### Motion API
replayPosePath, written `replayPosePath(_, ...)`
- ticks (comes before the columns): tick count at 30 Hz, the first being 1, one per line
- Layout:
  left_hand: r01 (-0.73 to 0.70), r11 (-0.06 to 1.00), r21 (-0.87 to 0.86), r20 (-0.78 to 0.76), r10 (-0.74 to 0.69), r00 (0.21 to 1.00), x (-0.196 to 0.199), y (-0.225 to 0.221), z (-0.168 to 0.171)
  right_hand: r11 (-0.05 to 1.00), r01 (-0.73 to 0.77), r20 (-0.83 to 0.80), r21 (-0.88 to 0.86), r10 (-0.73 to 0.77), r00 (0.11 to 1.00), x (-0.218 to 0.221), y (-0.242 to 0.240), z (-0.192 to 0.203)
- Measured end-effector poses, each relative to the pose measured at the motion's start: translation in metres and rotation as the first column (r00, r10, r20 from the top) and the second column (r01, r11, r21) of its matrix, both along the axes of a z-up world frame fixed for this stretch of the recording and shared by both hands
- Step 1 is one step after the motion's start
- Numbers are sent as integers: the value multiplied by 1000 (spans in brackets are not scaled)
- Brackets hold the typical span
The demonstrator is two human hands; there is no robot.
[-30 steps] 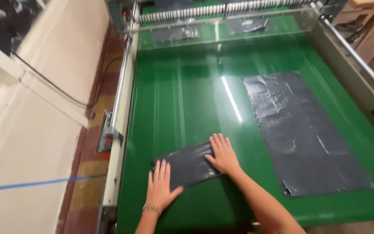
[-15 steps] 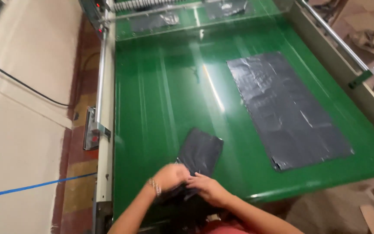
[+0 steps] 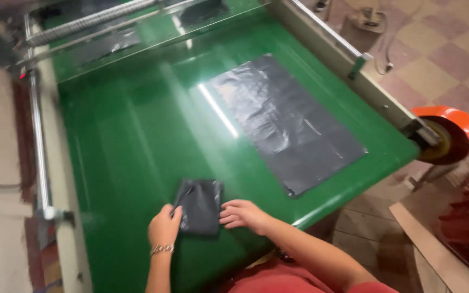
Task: Folding plastic bags coming off a conveyor belt and placing them into a storage crate.
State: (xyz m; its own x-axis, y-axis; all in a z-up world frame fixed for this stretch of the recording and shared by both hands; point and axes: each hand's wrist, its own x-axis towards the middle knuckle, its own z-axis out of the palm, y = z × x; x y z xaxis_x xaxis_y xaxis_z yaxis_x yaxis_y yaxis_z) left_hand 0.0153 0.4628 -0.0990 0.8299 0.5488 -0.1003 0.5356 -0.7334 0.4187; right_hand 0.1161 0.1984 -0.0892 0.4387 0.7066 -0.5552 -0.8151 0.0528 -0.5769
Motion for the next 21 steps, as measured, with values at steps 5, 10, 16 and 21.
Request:
replayPosePath(5, -72, 727, 683, 24, 77, 997, 22, -60, 55, 603, 707, 914, -370, 372, 161, 109, -163, 45)
replayPosePath(10, 431, 785, 445, 201, -557, 806, 111, -214, 120, 67, 775, 667, -628, 559, 493, 226, -292, 7)
replayPosePath(16, 762, 583, 283, 11, -796, 605, 140, -299, 30, -1, 334, 295, -942, 468, 833, 255, -290, 33)
replayPosePath(21, 710, 644, 286, -86, -720, 688, 136, -304, 21, 43, 285, 260, -957, 557, 789, 256, -293, 30)
